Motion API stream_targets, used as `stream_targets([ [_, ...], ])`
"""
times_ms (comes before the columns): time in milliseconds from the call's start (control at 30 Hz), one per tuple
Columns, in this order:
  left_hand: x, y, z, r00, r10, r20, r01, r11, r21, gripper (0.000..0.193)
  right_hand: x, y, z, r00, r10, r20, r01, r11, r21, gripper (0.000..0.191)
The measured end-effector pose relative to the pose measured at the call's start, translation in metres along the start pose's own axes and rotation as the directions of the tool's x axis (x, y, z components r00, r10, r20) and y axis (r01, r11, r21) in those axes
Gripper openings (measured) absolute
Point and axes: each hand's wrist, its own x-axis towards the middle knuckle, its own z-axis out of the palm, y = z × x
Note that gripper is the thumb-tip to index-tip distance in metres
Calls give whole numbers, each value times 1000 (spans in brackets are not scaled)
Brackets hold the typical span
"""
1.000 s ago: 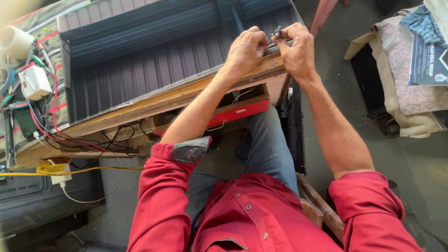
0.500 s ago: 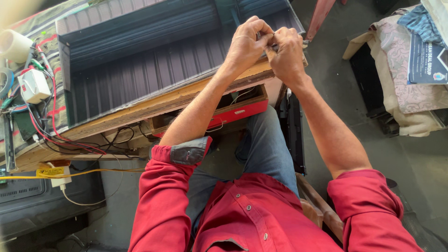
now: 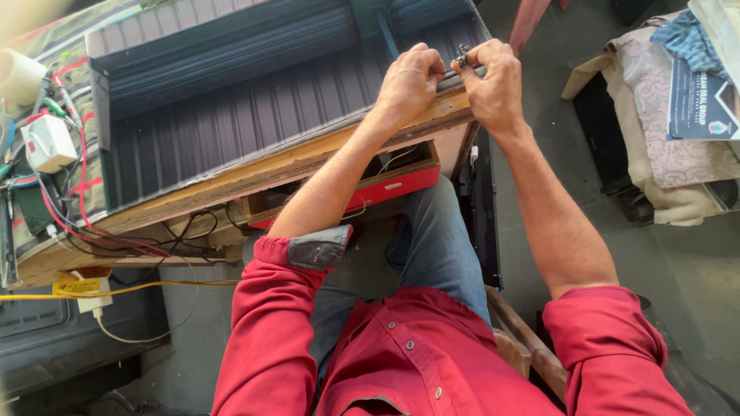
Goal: The person sits at a workbench with a large television back panel. They first handle a black strap along the panel's edge, then pick and position small components and wires, pressing and fitting parts along the panel edge by hand.
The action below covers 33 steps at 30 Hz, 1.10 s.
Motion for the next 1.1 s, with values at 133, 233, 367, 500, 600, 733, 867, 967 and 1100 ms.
stream_targets([
  [133,4,-1,1,997,-73,-8,71,986,-149,2,-6,-6,-2,995,-49,84,58,992,-111,9],
  [233,8,1,1,997,-31,-76,14,978,-209,5,-8,-13,5,990,-106,97,125,970,-211,16],
  [367,7,4,2,996,-70,-47,52,948,-313,2,-12,-17,16,993,-85,81,102,965,-243,17],
  [500,6,4,3,996,-85,-30,67,922,-382,3,-10,-11,18,998,-38,44,45,984,-173,9],
  [600,3,0,3,999,-23,-41,10,952,-305,10,-9,-2,13,999,-30,18,32,994,-104,7],
  [733,-6,-7,4,999,-49,8,50,984,-173,17,-11,8,11,999,30,-27,-29,999,17,11],
  [867,-6,-5,8,1000,-8,29,9,999,-34,8,-9,13,9,992,111,-68,-102,987,122,14],
  [967,-5,-1,10,998,63,-6,-63,997,45,2,-8,10,4,991,102,-80,-95,991,94,15],
  [1100,-2,-1,10,1000,-6,-7,6,998,-61,3,-14,1,-4,1000,1,-4,-1,998,-59,11],
])
